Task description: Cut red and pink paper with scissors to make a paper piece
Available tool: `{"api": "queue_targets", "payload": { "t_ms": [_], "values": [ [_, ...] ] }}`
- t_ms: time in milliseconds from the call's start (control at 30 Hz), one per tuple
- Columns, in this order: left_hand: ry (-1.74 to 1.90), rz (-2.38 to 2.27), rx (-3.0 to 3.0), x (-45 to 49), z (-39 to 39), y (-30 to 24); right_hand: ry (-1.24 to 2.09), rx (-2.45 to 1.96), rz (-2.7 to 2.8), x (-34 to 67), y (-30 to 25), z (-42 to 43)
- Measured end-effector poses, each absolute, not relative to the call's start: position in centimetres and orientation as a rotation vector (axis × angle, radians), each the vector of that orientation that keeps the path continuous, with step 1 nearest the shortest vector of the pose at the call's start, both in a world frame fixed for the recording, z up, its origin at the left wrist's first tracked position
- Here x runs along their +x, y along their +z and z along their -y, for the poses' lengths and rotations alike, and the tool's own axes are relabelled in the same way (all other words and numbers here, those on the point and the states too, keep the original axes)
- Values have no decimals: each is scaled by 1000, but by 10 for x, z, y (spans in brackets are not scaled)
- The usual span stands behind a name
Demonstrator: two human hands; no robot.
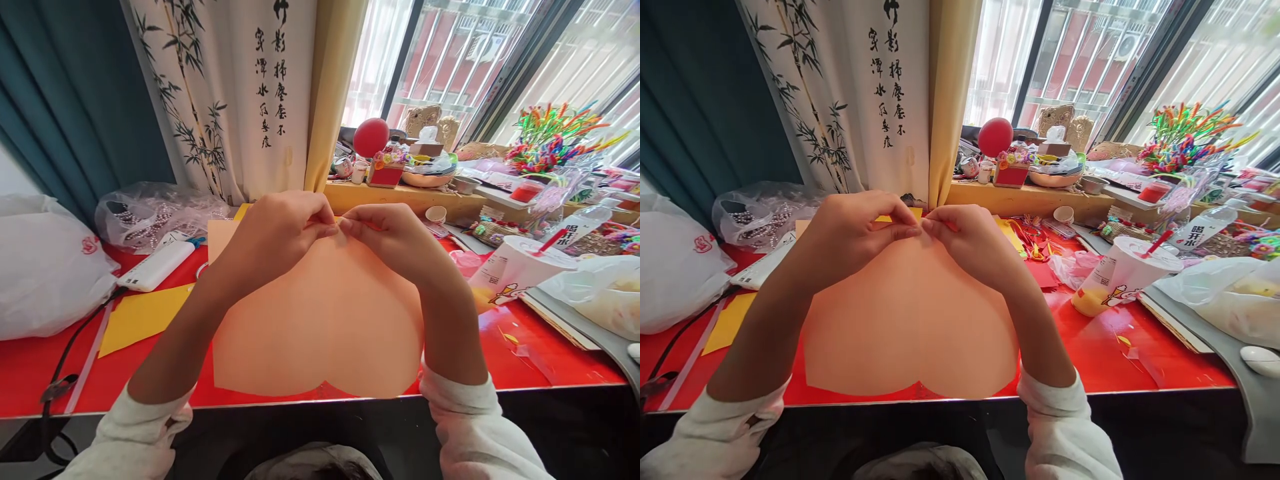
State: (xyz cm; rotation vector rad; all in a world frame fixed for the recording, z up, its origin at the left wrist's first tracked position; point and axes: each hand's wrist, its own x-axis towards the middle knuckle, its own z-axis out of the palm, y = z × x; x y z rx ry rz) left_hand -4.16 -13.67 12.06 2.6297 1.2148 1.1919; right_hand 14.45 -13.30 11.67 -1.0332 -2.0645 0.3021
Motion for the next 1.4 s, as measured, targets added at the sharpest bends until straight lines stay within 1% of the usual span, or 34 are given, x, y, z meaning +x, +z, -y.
{"api": "queue_targets", "payload": {
  "t_ms": [133,267,333,433,500,567,633,667,733,767,833,867,933,1000,1167,1333,1400],
  "values": [
    [1218,-1227,2634,-40,138,118,345,-1017,2053,145,115,132],
    [1191,-1211,2628,-41,139,121,482,-1018,2046,145,118,132],
    [1103,-1209,2613,-45,135,125,526,-1017,2045,145,120,128],
    [809,-1206,2566,-55,118,119,516,-1102,2133,148,109,111],
    [585,-1150,2510,-61,103,98,480,-1206,2273,152,86,96],
    [453,-1127,2400,-64,89,62,410,-1257,2422,155,49,85],
    [406,-1186,2344,-64,83,18,225,-1321,2575,156,7,81],
    [372,-1190,2355,-63,83,-2,205,-1339,2599,156,-12,83],
    [353,-1259,2484,-62,88,-31,137,-1366,2601,156,-40,93],
    [406,-1350,2604,-62,93,-40,92,-1375,2580,155,-48,100],
    [459,-1375,2793,-64,105,-47,-8,-1369,2505,154,-56,117],
    [449,-1312,2856,-66,112,-48,-29,-1349,2475,154,-57,125],
    [332,-1081,2888,-69,126,-50,6,-1280,2481,154,-60,142],
    [200,-935,2834,-71,138,-57,108,-1216,2589,153,-66,155],
    [142,-1104,2706,-66,153,-76,185,-1283,2678,153,-81,160],
    [133,-1114,2715,-66,153,-77,301,-1340,2617,155,-78,146],
    [136,-1131,2712,-65,153,-75,274,-1375,2598,155,-79,145]
  ]
}}
